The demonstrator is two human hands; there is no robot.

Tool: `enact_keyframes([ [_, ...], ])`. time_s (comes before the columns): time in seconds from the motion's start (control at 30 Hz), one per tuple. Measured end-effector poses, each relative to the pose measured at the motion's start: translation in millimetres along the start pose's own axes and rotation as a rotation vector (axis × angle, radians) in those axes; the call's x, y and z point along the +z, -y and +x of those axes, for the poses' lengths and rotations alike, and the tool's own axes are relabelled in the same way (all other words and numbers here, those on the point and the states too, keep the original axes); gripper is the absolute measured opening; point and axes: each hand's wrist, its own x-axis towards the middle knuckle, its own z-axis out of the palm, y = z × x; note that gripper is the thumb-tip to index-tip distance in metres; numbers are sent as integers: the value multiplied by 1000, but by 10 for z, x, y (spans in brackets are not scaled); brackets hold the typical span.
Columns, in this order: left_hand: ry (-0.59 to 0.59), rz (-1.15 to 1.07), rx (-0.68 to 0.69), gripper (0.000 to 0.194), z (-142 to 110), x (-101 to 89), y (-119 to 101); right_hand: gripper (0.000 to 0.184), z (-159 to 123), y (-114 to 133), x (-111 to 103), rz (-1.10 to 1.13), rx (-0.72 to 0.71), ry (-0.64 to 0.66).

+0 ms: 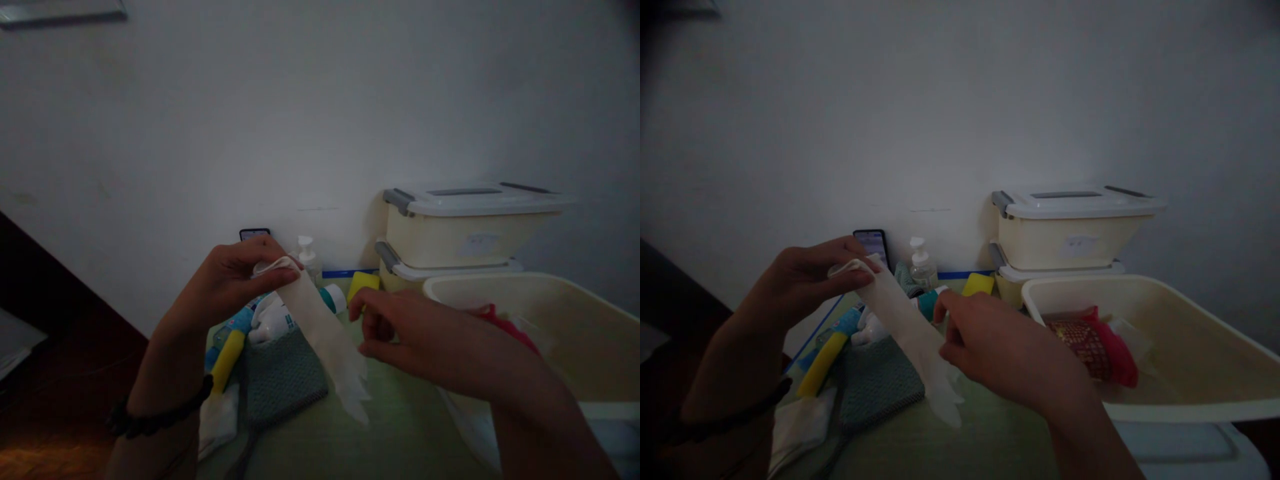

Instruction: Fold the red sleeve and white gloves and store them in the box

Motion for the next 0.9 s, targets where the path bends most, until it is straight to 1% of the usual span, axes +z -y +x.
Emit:
enact_keyframes([
  [0.07, -51, -16, 3, 6, -6, -1, -7, 15, 5, 7, 3, 16, 1, -37],
  [0.17, -53, -34, 10, 6, -14, -7, -13, 20, 19, 26, 30, 15, -37, -47],
  [0.23, -39, -38, 10, 8, -19, -13, -19, 30, 36, 42, 71, 8, -55, -40],
  [0.3, -29, -55, 22, 9, -25, -20, -32, 43, 59, 62, 121, 13, -55, -59],
  [0.33, -28, -68, 32, 10, -29, -22, -41, 46, 72, 72, 142, 22, -63, -69],
  [0.4, -33, -88, 53, 10, -37, -25, -65, 41, 98, 94, 170, 40, -94, -82],
  [0.5, -76, -96, 38, 8, -42, -17, -95, 20, 130, 119, 168, 38, -137, -54],
  [0.6, -120, -132, 29, 8, -39, -7, -94, 20, 152, 129, 156, 38, -180, 6],
  [0.63, -123, -163, 39, 10, -40, -6, -86, 20, 159, 129, 158, 51, -195, 8],
  [0.77, -104, -333, 96, 11, -64, -15, -60, 18, 185, 119, 197, 118, -245, -51],
  [0.9, -151, -414, 87, 9, -105, -15, -87, 12, 196, 110, 216, 155, -324, -58],
])
